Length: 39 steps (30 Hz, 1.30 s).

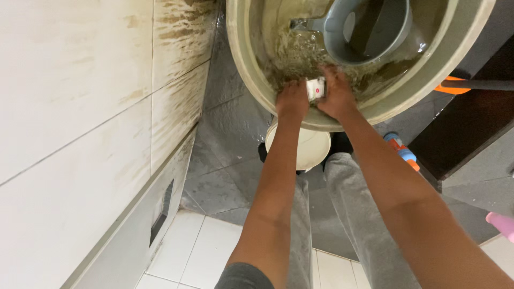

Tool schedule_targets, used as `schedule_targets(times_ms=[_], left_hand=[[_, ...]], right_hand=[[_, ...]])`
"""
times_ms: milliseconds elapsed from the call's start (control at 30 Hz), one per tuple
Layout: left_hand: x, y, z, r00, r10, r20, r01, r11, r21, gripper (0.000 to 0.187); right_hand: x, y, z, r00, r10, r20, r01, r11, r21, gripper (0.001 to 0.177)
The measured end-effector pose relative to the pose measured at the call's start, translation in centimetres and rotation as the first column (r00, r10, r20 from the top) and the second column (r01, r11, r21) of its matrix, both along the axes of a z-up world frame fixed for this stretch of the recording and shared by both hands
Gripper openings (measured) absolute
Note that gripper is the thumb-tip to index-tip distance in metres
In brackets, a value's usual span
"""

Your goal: The person opens a small sachet and pours its contents into a squat toilet. They then use a toilet brush to scrub the inside of the toilet bowl, followed by rinsing the brush with water from a bucket using a ladle. Finally, they use a mop to clean the floor around the toilet.

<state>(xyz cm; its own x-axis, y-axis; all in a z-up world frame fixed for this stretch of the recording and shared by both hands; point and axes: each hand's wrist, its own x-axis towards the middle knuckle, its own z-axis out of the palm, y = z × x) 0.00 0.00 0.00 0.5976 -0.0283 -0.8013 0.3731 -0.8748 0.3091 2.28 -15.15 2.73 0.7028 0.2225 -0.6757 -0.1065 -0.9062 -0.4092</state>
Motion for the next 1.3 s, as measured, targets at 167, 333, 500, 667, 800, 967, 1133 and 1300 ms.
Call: schedule_targets(times_ms=[167,333,500,667,800,967,1133,1300], left_hand=[[-1.0,-0.4,3.8,0.952,-0.279,0.123,0.263,0.956,0.131,0.045],[-4.1,-0.9,7.5,0.927,0.074,0.367,-0.063,0.997,-0.041,0.052],[-9.0,-1.2,13.0,0.783,0.456,0.424,-0.288,0.869,-0.402,0.044],[-11.0,-0.9,21.5,0.618,0.784,0.053,-0.598,0.513,-0.615,0.051],[-10.8,-0.9,29.8,0.556,0.77,-0.314,-0.661,0.181,-0.728,0.044],[-9.8,-1.9,43.0,0.533,0.833,-0.146,-0.52,0.187,-0.833,0.037],[-9.1,-0.4,55.7,0.581,0.752,0.312,-0.352,0.578,-0.736,0.04],[-9.8,0.4,66.5,0.462,0.551,0.695,-0.047,0.798,-0.601,0.032]], right_hand=[[-0.9,1.2,-0.1,0.959,0.211,-0.188,-0.234,0.966,-0.11,0.079],[-3.2,0.3,-2.8,0.982,0.059,-0.177,-0.121,0.923,-0.366,0.077],[-3.3,-1.0,-0.1,0.986,-0.047,-0.16,0.074,0.983,0.167,0.059],[-3.6,-1.7,16.3,0.915,-0.135,-0.38,0.298,0.861,0.411,0.064],[-3.6,-2.4,29.2,0.93,-0.031,-0.367,0.317,0.573,0.756,0.062],[-3.9,-2.9,42.1,0.9,-0.119,-0.419,0.421,0.488,0.764,0.056],[-3.2,-4.0,52.6,0.925,-0.157,-0.347,0.38,0.344,0.858,0.051],[-2.9,-4.6,61.9,0.966,-0.075,-0.246,0.242,0.596,0.766,0.036]])
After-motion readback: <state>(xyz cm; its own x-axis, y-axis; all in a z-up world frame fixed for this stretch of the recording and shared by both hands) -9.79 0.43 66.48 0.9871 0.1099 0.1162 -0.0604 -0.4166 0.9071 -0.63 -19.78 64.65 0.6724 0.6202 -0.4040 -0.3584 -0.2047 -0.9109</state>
